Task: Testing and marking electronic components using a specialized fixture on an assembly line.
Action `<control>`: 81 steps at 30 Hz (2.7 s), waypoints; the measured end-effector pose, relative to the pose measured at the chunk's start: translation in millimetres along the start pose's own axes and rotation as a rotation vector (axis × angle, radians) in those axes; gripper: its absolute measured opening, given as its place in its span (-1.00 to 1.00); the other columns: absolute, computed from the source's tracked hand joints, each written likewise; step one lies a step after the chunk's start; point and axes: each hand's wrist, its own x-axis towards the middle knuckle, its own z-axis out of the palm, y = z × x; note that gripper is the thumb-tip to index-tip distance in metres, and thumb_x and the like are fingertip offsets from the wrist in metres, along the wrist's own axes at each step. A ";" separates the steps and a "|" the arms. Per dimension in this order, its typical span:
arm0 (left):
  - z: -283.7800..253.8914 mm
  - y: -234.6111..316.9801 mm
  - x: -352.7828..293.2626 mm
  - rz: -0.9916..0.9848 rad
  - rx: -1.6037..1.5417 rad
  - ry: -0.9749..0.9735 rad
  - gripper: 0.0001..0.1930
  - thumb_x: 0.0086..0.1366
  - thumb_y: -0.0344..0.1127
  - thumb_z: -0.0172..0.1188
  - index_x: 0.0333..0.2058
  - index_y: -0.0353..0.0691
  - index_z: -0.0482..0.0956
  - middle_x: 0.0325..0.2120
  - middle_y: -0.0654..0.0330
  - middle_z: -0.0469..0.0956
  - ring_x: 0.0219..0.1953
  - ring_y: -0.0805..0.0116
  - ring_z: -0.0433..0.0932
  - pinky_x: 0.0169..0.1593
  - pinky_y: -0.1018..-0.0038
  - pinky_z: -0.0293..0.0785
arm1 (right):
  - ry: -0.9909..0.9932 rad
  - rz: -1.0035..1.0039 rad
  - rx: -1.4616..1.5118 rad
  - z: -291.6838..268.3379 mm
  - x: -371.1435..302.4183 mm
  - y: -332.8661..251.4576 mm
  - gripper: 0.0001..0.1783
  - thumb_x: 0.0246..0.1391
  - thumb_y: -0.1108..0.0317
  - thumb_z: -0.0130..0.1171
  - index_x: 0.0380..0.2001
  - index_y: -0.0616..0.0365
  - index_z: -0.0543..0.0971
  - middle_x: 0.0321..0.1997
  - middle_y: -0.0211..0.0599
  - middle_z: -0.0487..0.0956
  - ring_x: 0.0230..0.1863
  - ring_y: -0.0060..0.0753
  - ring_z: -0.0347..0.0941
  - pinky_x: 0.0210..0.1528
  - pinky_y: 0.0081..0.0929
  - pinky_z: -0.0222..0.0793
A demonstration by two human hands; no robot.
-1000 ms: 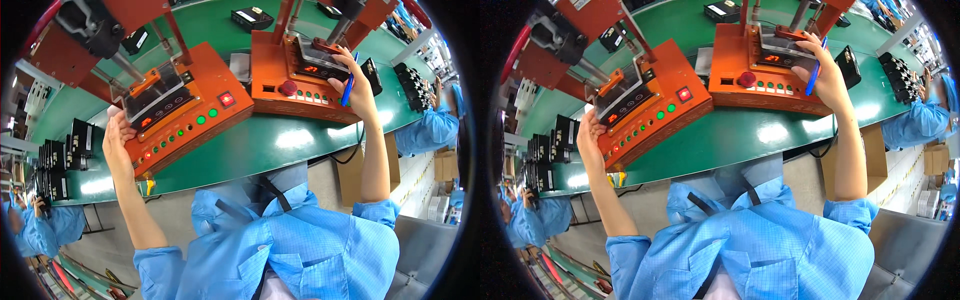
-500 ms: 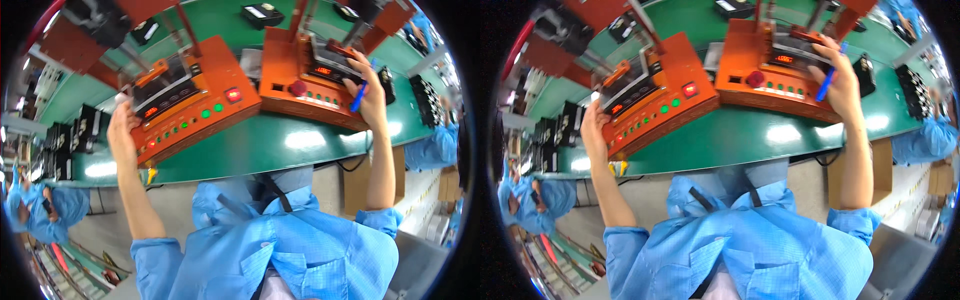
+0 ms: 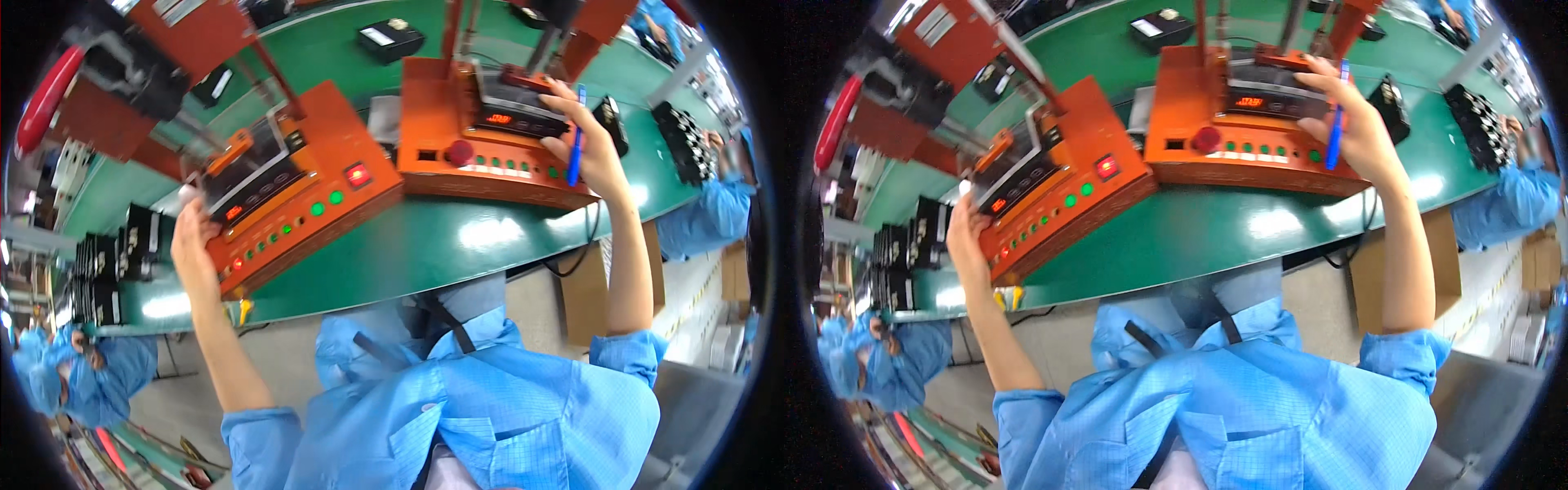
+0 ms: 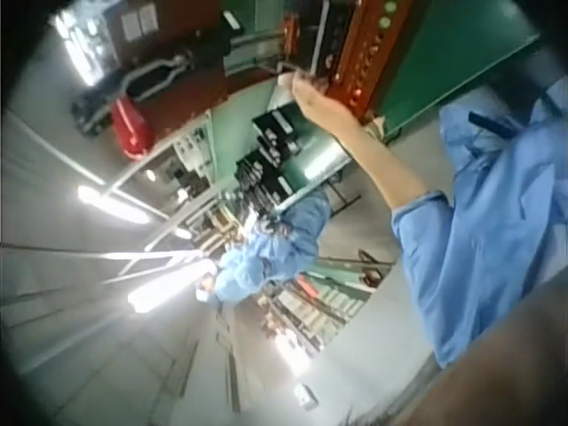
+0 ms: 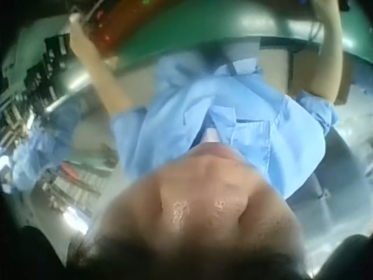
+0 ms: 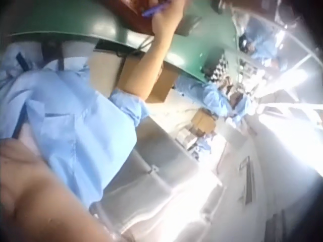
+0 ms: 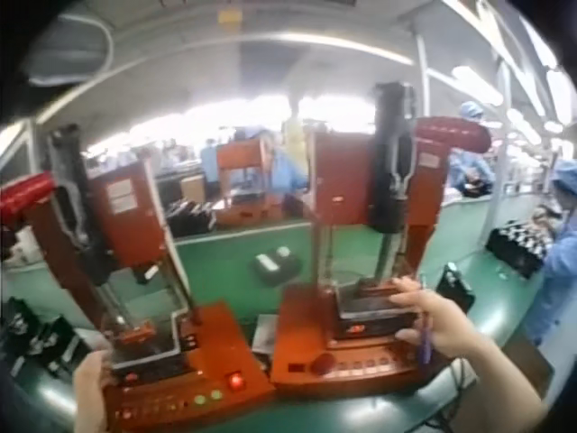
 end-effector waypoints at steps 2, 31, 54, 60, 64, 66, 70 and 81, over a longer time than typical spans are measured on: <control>6.8 4.0 1.2 0.000 -0.028 -0.053 -0.52 0.50 -0.07 -0.10 0.07 -0.42 0.49 -0.23 0.17 0.52 -0.27 0.47 0.47 -0.10 0.52 0.42 | -0.039 0.097 -0.067 -9.7 -3.7 -1.4 -0.39 0.00 0.54 0.34 0.17 0.06 0.46 0.45 -0.22 0.23 0.45 -0.26 0.15 0.28 -0.46 0.22; 8.0 7.6 -1.8 -0.037 -0.090 0.022 -0.55 0.51 -0.10 -0.09 0.05 -0.43 0.49 -0.25 0.17 0.52 -0.28 0.50 0.47 -0.12 0.54 0.43 | 0.021 0.011 -0.149 -5.0 -1.4 7.4 -0.39 0.00 0.53 0.32 0.18 0.16 0.45 0.40 -0.14 0.30 0.47 -0.19 0.10 0.44 -0.28 0.02; 20.4 26.8 -4.6 -0.015 -0.141 -0.080 -0.63 0.48 -0.11 0.00 -0.05 -0.33 0.57 -0.36 0.26 0.55 -0.28 0.53 0.49 -0.13 0.55 0.43 | -0.177 -0.467 0.016 215.7 98.6 -152.1 -0.38 -0.07 0.36 0.41 0.13 -0.03 0.50 0.38 -0.15 0.32 0.43 -0.07 0.14 0.39 -0.21 0.16; 18.4 26.1 -2.6 0.017 -0.110 -0.073 -0.59 0.50 -0.08 -0.06 -0.06 -0.33 0.58 -0.38 0.30 0.51 -0.32 0.55 0.43 -0.16 0.59 0.37 | -0.169 -0.412 0.090 212.6 96.6 -156.0 -0.42 -0.05 0.32 0.41 0.10 -0.07 0.52 0.37 -0.22 0.34 0.41 -0.06 0.17 0.35 -0.19 0.24; 24.7 26.4 0.6 0.019 -0.127 -0.072 -0.59 0.49 -0.08 -0.05 -0.06 -0.34 0.58 -0.39 0.30 0.49 -0.32 0.55 0.43 -0.16 0.59 0.37 | -0.162 -0.427 0.095 211.3 97.1 -155.9 -0.43 -0.04 0.31 0.41 0.09 -0.07 0.52 0.37 -0.23 0.34 0.41 -0.08 0.18 0.33 -0.21 0.27; 24.5 27.2 0.0 -0.004 -0.148 -0.074 -0.59 0.49 -0.08 -0.04 -0.07 -0.34 0.57 -0.39 0.31 0.49 -0.32 0.55 0.43 -0.16 0.59 0.37 | -0.162 -0.394 0.056 209.2 96.2 -153.2 -0.42 -0.05 0.31 0.41 0.10 -0.06 0.51 0.37 -0.23 0.34 0.41 -0.09 0.18 0.33 -0.21 0.27; 18.3 25.3 -2.3 0.008 -0.121 -0.054 -0.59 0.49 -0.08 -0.03 -0.06 -0.34 0.57 -0.39 0.31 0.49 -0.32 0.55 0.43 -0.16 0.58 0.37 | -0.191 -0.388 0.109 214.0 96.5 -159.4 -0.42 -0.05 0.37 0.40 0.10 -0.04 0.52 0.36 -0.22 0.34 0.42 -0.09 0.17 0.35 -0.20 0.24; 20.6 31.0 -4.0 0.014 -0.170 -0.104 -0.62 0.48 -0.09 0.00 -0.08 -0.33 0.56 -0.37 0.26 0.55 -0.29 0.51 0.49 -0.13 0.53 0.42 | -0.201 -0.406 0.090 212.3 98.0 -155.5 -0.43 -0.01 0.39 0.37 0.12 0.01 0.50 0.38 -0.22 0.32 0.43 -0.03 0.13 0.39 -0.17 0.17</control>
